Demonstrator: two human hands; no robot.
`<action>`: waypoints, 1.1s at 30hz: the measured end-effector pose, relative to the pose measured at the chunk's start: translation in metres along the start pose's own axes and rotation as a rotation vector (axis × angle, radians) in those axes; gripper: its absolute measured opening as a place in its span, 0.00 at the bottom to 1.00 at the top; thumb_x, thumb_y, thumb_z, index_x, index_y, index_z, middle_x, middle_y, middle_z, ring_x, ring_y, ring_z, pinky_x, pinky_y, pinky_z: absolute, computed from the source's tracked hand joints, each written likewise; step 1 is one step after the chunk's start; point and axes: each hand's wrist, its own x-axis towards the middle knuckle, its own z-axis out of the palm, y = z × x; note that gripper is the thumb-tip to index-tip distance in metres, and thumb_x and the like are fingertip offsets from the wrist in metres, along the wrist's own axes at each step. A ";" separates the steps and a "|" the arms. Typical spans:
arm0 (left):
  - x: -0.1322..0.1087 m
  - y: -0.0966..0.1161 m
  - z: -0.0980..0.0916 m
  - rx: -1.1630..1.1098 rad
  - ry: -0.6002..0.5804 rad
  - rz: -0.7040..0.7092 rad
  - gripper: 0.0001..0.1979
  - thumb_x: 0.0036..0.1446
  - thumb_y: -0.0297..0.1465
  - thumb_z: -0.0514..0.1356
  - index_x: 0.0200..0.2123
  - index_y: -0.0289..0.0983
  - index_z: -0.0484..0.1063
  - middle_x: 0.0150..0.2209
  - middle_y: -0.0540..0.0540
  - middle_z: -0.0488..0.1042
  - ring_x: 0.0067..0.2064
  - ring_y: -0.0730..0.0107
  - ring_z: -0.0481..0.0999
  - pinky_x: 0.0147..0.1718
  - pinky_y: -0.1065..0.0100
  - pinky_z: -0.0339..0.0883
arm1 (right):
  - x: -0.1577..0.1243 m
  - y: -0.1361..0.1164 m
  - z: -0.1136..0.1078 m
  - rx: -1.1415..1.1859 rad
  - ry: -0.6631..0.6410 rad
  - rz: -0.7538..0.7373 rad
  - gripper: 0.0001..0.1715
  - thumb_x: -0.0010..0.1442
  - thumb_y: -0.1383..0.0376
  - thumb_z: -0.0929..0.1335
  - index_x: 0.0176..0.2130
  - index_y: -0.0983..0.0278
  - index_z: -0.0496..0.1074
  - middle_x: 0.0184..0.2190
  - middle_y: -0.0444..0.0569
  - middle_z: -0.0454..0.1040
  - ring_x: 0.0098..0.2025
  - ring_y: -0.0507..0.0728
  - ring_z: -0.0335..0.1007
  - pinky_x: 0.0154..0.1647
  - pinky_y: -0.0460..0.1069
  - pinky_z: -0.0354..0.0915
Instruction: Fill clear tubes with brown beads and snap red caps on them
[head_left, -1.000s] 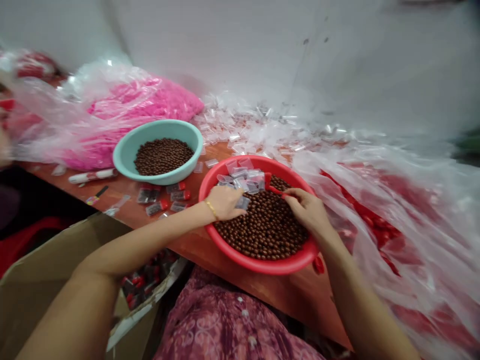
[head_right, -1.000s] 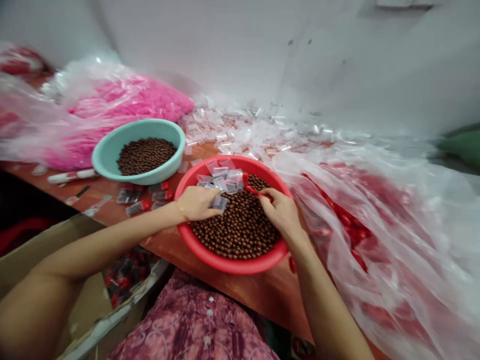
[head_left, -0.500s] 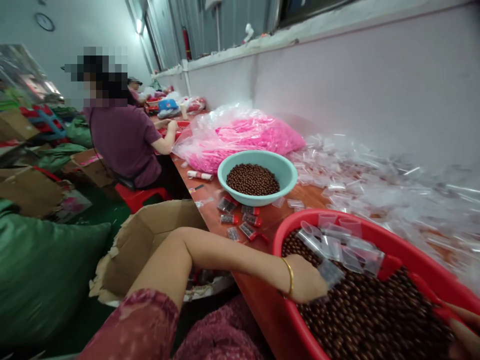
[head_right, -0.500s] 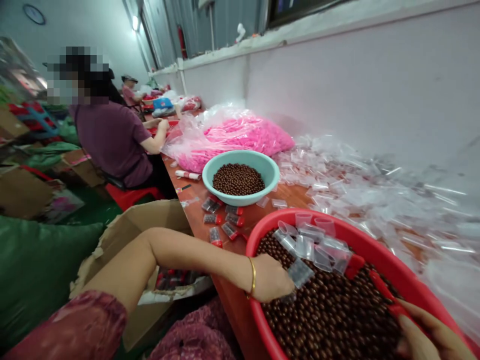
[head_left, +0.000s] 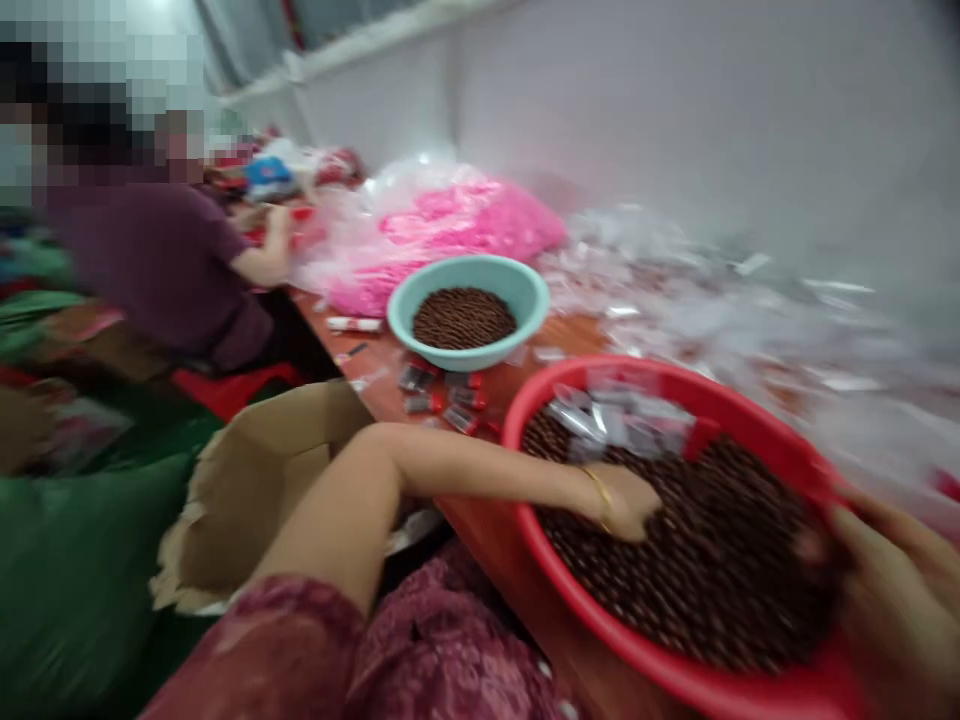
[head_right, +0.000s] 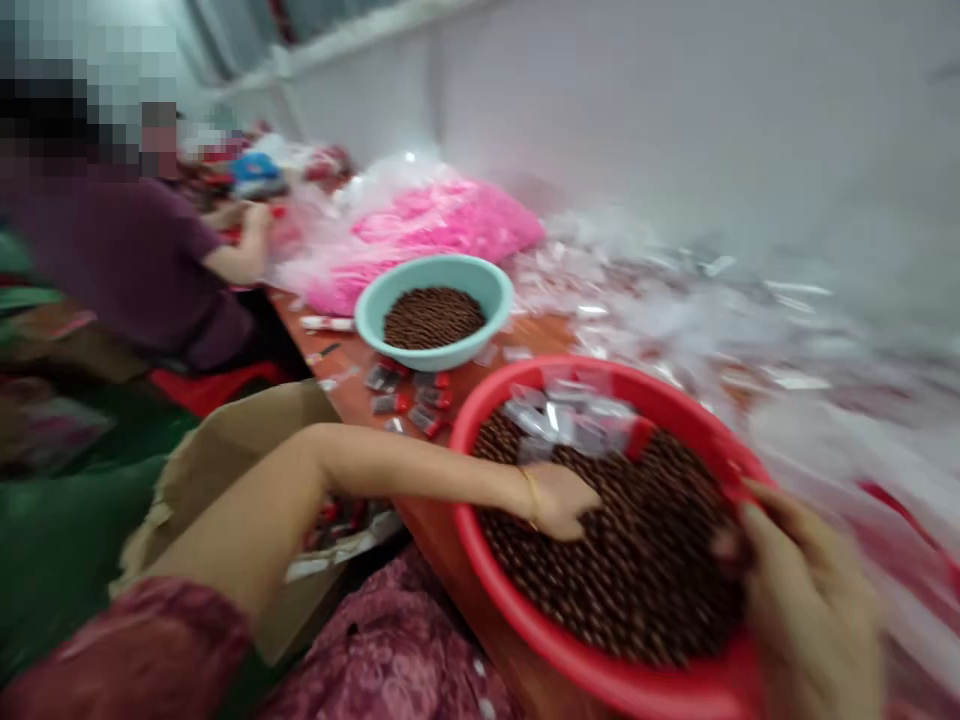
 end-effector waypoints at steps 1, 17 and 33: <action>0.001 -0.004 0.000 -0.053 -0.026 0.021 0.06 0.43 0.26 0.64 0.20 0.39 0.69 0.31 0.45 0.77 0.34 0.68 0.75 0.29 0.72 0.66 | -0.003 -0.001 -0.005 0.052 0.009 0.143 0.12 0.57 0.54 0.66 0.35 0.58 0.71 0.25 0.48 0.71 0.22 0.51 0.65 0.20 0.48 0.61; -0.010 -0.021 -0.007 -1.228 -0.012 0.056 0.17 0.38 0.30 0.69 0.32 0.32 0.69 0.30 0.50 0.72 0.32 0.77 0.71 0.41 0.68 0.66 | -0.005 -0.027 -0.011 0.442 -0.254 0.422 0.21 0.49 0.55 0.69 0.41 0.63 0.70 0.18 0.37 0.66 0.16 0.45 0.57 0.16 0.42 0.55; -0.001 -0.011 -0.010 -0.032 -0.133 -0.058 0.09 0.47 0.27 0.59 0.17 0.35 0.66 0.22 0.43 0.72 0.35 0.58 0.75 0.38 0.65 0.65 | -0.014 -0.029 0.000 0.217 -0.205 0.299 0.10 0.52 0.60 0.65 0.35 0.62 0.67 0.20 0.38 0.64 0.18 0.47 0.57 0.19 0.44 0.55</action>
